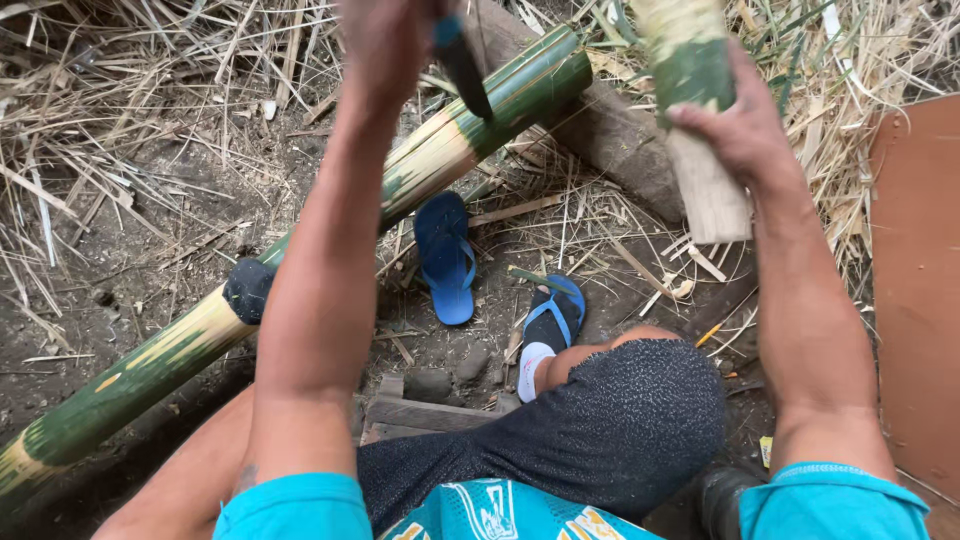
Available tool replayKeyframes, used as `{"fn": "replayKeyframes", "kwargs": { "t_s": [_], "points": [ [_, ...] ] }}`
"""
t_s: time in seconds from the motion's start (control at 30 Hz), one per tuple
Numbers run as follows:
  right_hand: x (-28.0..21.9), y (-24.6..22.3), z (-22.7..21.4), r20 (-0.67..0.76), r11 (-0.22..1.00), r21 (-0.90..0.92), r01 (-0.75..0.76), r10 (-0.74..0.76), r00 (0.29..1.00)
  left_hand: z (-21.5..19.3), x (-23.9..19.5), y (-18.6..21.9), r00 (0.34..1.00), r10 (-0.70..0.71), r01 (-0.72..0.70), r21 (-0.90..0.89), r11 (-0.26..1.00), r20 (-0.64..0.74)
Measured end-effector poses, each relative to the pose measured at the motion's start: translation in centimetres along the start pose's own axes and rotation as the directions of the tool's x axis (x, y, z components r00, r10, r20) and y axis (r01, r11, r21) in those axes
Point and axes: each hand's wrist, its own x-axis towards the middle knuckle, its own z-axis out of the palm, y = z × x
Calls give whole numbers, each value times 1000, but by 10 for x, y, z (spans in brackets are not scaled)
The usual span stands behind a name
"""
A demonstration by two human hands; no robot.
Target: The person sits on the ground and uses a curved knife to shave the outer green layer off a bamboo pole. After smoothing the surface, the person uses a pencil to draw a line on the bamboo.
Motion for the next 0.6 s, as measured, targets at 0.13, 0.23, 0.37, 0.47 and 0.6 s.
{"fn": "replayKeyframes", "kwargs": {
  "t_s": [0.13,0.23,0.37,0.47,0.6],
  "points": [
    [-1,-18,41,-80,960,278,-39,64,995,-29,-40,61,991,105,-111,-72,991,-78],
    [-28,-42,132,294,889,-458,-2,154,943,-10,-37,55,996,-56,74,323,944,-65],
    [-58,-50,210,692,905,-258,339,-72,719,33,-19,26,944,58,-318,854,412,324],
    [-61,-28,196,671,869,-347,354,-33,740,19,-24,56,968,-209,-57,932,358,139],
    [-70,7,141,463,927,-305,220,-57,884,13,-34,118,999,-47,5,922,386,14]
  ]
}}
